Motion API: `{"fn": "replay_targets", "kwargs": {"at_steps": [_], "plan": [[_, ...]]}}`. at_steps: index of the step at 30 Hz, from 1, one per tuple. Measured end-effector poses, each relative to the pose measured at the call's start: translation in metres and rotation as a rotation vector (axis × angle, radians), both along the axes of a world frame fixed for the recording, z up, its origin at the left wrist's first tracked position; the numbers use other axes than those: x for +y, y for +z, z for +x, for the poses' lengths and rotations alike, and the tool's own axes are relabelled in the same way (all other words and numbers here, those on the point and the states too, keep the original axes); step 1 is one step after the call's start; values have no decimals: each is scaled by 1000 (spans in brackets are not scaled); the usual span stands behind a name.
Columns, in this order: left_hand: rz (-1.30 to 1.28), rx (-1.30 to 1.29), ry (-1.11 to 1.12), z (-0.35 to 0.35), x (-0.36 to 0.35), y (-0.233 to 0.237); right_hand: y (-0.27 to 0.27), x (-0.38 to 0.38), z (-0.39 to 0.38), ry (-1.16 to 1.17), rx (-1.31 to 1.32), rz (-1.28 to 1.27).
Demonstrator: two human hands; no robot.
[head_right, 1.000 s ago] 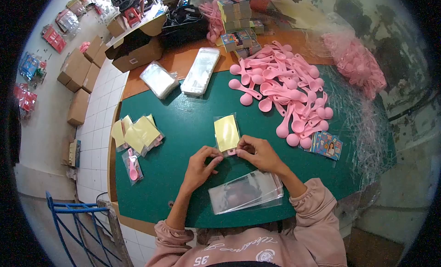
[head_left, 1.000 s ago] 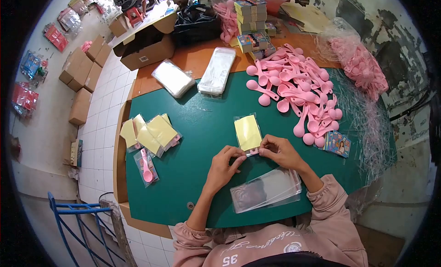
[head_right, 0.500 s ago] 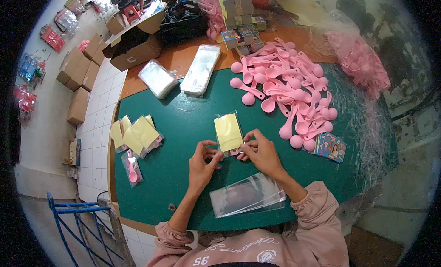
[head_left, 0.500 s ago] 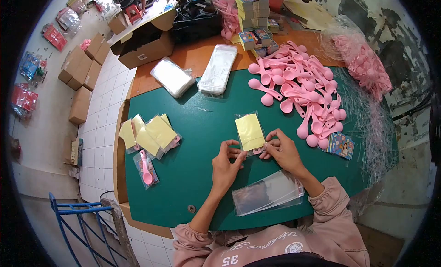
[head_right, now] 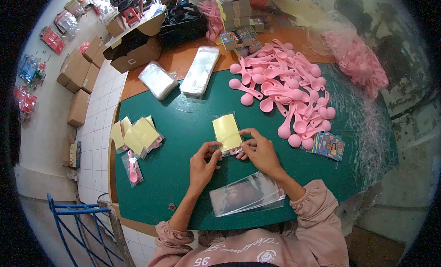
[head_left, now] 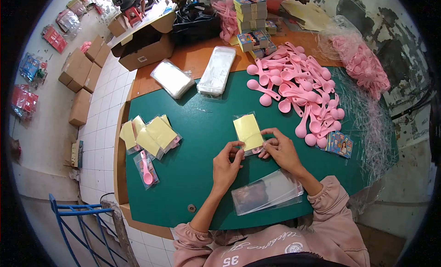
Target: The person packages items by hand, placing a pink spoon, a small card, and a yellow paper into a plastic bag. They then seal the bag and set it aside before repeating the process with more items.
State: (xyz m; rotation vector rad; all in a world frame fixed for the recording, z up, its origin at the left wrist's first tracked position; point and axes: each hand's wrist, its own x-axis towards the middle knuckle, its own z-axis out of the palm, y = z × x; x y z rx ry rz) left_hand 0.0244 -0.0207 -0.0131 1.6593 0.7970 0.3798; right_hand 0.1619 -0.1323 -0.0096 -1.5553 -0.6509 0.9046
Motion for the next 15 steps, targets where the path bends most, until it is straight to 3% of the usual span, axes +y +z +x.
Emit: {"fn": "replay_targets", "kwargs": {"at_steps": [10,12,13,15], "plan": [[55,-119,10,-8,6,-10,-1,0,5,124,-101,18],[158,-148,63,-25,15,6,6,10,21,55,-776,65],[250,-161,111,-37,21,18,9,20,37,76,-801,14],[283,-159,247,-68,41,33,25,46,71,4,-1227,-64]]}}
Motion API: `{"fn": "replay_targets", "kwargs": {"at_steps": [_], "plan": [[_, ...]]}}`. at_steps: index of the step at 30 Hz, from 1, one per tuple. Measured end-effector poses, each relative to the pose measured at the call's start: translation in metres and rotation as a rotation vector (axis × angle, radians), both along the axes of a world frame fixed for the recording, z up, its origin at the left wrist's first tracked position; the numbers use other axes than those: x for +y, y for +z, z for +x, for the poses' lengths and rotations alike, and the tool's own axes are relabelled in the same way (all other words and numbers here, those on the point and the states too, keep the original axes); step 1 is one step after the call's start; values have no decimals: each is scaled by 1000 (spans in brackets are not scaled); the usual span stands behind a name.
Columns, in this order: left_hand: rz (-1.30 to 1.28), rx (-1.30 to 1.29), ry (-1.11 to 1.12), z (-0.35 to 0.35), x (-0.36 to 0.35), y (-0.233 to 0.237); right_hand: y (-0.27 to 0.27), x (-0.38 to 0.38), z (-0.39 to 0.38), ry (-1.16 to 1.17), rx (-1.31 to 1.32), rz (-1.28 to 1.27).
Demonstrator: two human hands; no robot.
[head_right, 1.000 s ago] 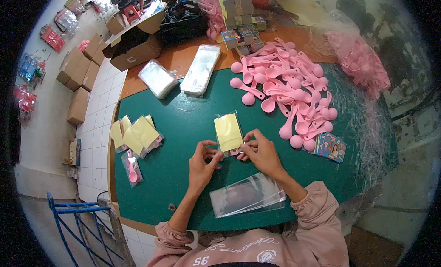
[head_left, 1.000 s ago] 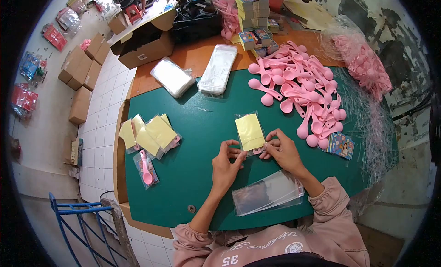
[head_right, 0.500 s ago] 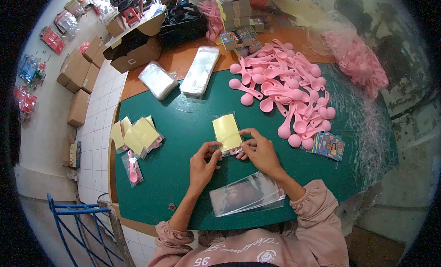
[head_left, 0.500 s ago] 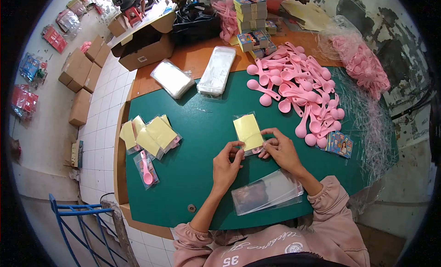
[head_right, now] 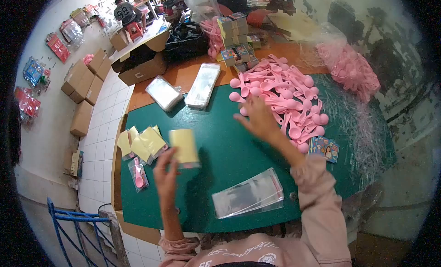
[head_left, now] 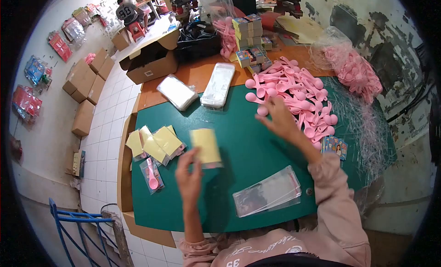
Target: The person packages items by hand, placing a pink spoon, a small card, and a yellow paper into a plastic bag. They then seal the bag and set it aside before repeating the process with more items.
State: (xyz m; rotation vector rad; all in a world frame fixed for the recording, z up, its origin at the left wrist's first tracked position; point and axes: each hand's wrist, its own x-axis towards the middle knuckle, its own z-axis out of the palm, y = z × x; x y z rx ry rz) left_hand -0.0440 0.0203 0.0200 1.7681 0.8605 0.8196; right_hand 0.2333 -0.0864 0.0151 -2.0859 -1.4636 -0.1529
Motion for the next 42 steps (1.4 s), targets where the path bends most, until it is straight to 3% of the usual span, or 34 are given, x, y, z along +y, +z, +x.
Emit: {"fn": "replay_targets", "kwargs": {"at_steps": [2,4,6,7,8,9,11,13,15,26,29,33,35,36,37,39,42], "plan": [[13,-69,209,-28,23,10,-2,34,47,-146,-193,19],[56,10,353,-63,62,0,14,55,79,-313,-96,-361],[72,150,384,-90,90,-4,-23,67,120,-290,-8,-393],[81,285,401,-100,104,-9,-9,70,107,-280,75,-429],[127,283,402,-111,116,-20,1,58,89,-435,87,-516],[129,286,404,-112,116,-21,-4,54,81,-432,90,-515],[499,456,354,-106,113,-26,-14,45,78,-383,-12,-414],[400,584,289,-77,96,-16,-18,38,74,-384,-33,-409],[493,948,199,-51,76,-11,-18,33,70,-356,-38,-412],[598,909,440,-43,138,-38,-22,33,68,-375,-28,-404],[948,825,421,-65,180,-57,-22,32,68,-369,-23,-393],[814,900,433,-88,223,-58,-24,32,67,-399,-61,-361],[903,703,296,-121,284,-91,-24,31,66,-388,-64,-349],[756,1097,318,-153,336,-118,-27,33,65,-386,-54,-351],[755,1099,315,-141,313,-92,-27,34,67,-388,-69,-349],[449,986,622,-120,272,-38,-28,32,69,-391,-78,-360],[405,848,805,-125,276,-31,-23,32,67,-381,-60,-395]]}}
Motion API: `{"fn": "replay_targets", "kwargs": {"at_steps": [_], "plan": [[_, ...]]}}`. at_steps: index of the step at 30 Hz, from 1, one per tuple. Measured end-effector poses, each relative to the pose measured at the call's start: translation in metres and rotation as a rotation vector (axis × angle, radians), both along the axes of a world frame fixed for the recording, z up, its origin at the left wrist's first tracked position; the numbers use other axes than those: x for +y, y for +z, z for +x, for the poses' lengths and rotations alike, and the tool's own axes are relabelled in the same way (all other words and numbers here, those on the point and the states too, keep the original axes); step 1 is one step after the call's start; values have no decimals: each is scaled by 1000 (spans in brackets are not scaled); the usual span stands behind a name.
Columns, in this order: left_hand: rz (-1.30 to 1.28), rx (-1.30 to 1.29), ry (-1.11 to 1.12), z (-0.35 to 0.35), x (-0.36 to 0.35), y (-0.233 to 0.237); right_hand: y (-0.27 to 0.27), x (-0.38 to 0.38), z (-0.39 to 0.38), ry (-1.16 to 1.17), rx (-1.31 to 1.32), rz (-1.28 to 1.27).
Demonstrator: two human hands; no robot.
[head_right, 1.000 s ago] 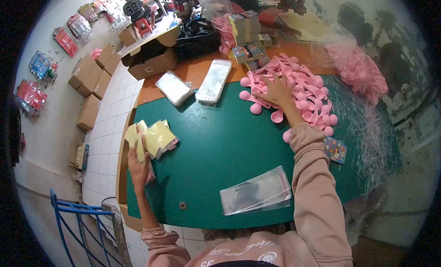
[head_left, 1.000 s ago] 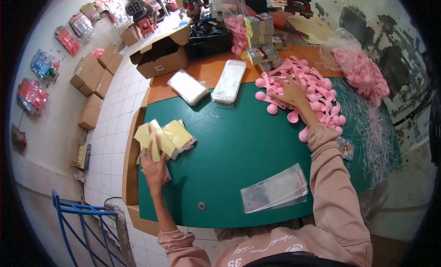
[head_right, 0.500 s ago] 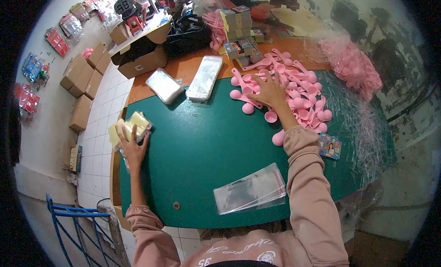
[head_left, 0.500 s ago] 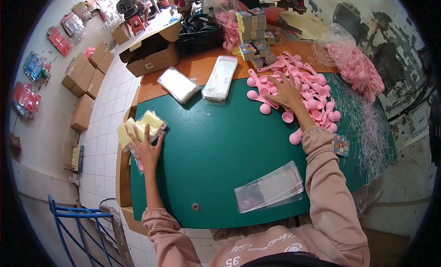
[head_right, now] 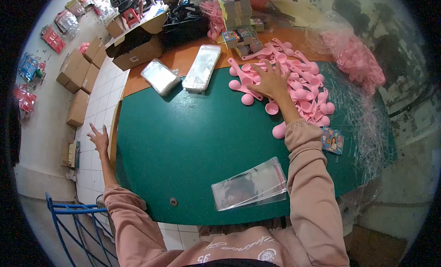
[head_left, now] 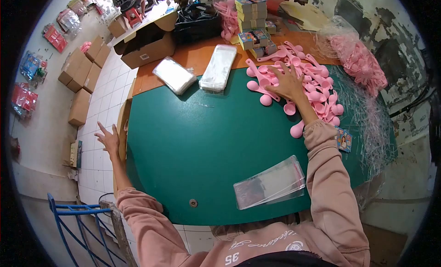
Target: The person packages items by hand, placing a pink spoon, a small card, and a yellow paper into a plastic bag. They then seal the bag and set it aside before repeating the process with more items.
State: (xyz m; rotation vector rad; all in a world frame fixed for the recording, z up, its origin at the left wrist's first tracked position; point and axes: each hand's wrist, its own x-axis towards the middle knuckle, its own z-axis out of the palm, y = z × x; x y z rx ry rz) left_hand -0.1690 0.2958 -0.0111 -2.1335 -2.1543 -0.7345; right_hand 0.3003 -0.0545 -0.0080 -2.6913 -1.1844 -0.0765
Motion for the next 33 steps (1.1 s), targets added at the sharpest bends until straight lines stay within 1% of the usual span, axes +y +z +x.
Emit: {"fn": "replay_targets", "kwargs": {"at_steps": [1,3,4,6,7,8,9,10,11,12,14,15,16,17,18,19,21,22,23,25,26,27,28,29,31,33], "plan": [[-1,3,7,-5,0,-6,0,0,0,7,3,-1],[-64,-11,-300,-10,-3,-22,-1,-2,0,36,1,-2],[-159,-25,-311,14,-46,0,-3,-3,0,37,1,-3],[-68,43,-550,34,-98,4,-9,-8,-1,110,-36,8],[-36,26,-612,48,-125,6,-10,-12,-1,101,-38,6],[-3,7,-676,63,-153,10,-11,-17,-3,176,-53,32],[-17,4,-769,77,-181,15,-13,-22,-8,253,-67,54],[-28,0,-860,91,-208,21,0,-28,-20,268,-82,5],[-91,-67,-967,103,-234,28,-2,-33,-20,264,-83,2],[-154,-134,-1071,115,-258,33,-5,-38,-20,370,-118,20],[-302,-175,-1317,136,-296,33,-10,-44,-13,589,-174,85],[-364,-172,-1358,146,-314,32,-3,-49,-14,591,-180,88],[-428,-168,-1397,155,-330,31,7,-54,-19,575,-66,49],[-414,-152,-1452,161,-340,23,14,-57,-21,560,47,9],[-424,-140,-1447,170,-351,22,16,-57,-20,635,-101,103],[-436,-127,-1443,176,-359,21,18,-54,-26,640,-102,103],[-391,-103,-1445,185,-364,16,22,-45,-46,818,289,214],[-349,-75,-1451,188,-364,13,31,-45,-65,805,247,106],[-347,-71,-1453,189,-361,8,25,-42,-76,803,247,109],[-602,-202,-1509,192,-355,0,5,-33,-93,835,-47,109],[-603,-201,-1506,192,-355,0,-3,-29,-98,844,-60,87],[-611,-243,-1549,193,-354,1,-7,-27,-101,846,-58,90],[-617,-287,-1592,193,-352,1,-9,-24,-102,840,-84,23],[-618,-287,-1589,193,-354,3,-10,-24,-103,833,-108,-46],[-306,-302,-1498,195,-363,5,-1,-30,-103,826,-80,-3],[-322,-318,-1461,197,-371,3,13,-39,-100,821,-58,38]]}}
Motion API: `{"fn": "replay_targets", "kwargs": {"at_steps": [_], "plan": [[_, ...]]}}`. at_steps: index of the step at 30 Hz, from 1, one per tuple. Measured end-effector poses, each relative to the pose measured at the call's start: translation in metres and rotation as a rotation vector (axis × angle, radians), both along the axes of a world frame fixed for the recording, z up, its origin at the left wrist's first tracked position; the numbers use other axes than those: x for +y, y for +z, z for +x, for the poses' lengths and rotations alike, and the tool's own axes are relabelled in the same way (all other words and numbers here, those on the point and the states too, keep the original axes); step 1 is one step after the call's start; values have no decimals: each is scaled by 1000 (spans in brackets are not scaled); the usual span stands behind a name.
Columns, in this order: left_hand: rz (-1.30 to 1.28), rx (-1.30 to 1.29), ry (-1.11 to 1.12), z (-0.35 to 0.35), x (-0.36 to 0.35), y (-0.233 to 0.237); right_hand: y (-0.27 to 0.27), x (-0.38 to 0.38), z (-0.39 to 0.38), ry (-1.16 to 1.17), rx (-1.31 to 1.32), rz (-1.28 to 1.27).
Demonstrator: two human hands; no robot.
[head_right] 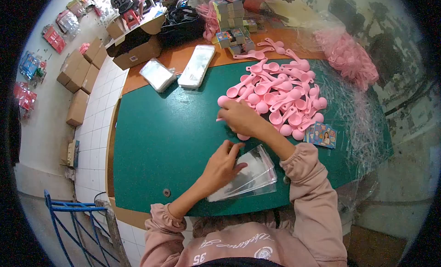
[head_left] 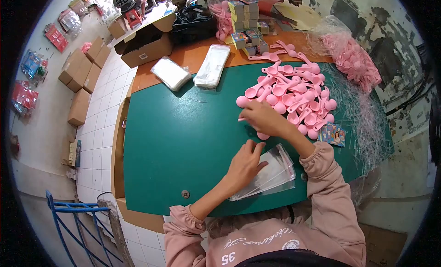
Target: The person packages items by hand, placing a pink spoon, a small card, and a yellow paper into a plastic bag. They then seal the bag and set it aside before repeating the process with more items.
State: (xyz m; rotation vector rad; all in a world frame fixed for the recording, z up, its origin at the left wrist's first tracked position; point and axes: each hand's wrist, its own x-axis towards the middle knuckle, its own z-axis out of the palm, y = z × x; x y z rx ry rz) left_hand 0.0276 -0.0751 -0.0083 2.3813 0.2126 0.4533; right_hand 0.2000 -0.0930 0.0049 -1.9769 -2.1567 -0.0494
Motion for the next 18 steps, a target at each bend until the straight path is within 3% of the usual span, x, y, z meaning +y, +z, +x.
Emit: {"fn": "replay_targets", "kwargs": {"at_steps": [2,3,4,6,7,9,14,16,18], "plan": [[-26,7,39,1,-1,-3,16,-14,5,-45,724,142],[-138,36,-40,3,3,-7,34,-26,3,-95,970,93],[-250,67,-120,3,5,-9,44,-38,3,-96,971,90],[-245,79,-156,2,10,-10,54,-60,6,-89,1337,219],[-238,92,-195,1,12,-10,51,-68,7,-94,1337,218],[-224,72,-197,0,13,-2,42,-83,7,-74,1762,267],[-372,166,-154,0,13,11,3,-96,15,-47,1905,297],[-359,124,-177,0,16,8,3,-98,14,-208,1846,318],[-416,138,-149,-1,16,11,0,-100,19,-215,1824,280]]}}
